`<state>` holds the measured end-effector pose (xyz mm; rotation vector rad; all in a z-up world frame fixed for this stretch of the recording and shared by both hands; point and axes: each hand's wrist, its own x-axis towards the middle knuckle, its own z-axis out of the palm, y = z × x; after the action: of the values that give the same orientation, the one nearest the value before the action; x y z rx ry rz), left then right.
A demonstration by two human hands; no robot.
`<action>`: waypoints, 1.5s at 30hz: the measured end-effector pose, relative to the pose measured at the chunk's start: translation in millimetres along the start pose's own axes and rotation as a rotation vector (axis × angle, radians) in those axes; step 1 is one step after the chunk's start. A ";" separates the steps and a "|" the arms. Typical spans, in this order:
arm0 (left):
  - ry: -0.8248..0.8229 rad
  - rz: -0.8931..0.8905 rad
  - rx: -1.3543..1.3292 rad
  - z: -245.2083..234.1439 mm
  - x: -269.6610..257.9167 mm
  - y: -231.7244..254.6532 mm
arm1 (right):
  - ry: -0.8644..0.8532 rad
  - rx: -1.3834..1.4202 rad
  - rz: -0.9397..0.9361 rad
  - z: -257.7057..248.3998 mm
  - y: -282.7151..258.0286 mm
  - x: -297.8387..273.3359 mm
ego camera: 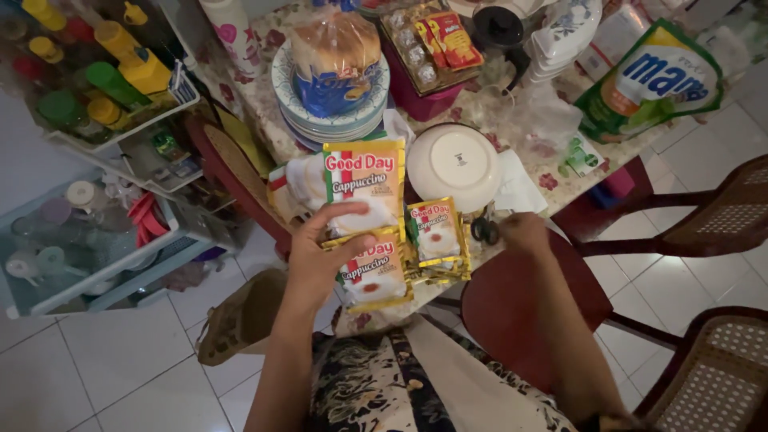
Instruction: The person uses scissors to separate coffee sachets from a strip and organizes them into a stack on a table.
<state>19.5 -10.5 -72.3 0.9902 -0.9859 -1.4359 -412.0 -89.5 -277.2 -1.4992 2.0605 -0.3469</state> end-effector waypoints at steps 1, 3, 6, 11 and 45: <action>-0.008 0.020 0.027 -0.7 0.7 1.6 | 0.134 0.107 -0.007 -12.3 -19.6 -15.4; -0.061 0.057 0.186 -1.8 0.5 4.4 | 0.403 0.318 -0.019 -28.0 -69.6 -51.2; -0.154 0.151 0.333 2.8 5.1 5.5 | -0.038 0.898 -0.218 -46.5 -153.8 -93.4; -0.236 0.239 0.410 11.6 18.2 0.2 | -0.293 0.797 -0.267 -40.7 -249.0 -121.8; -0.295 0.301 0.550 16.4 71.7 -69.6 | -0.313 0.787 -0.533 -50.0 -244.7 -92.6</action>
<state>-22.5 -75.7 -137.3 0.9720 -1.7318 -1.0934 -228.2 -92.2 -84.5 -1.4283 1.0473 -0.9304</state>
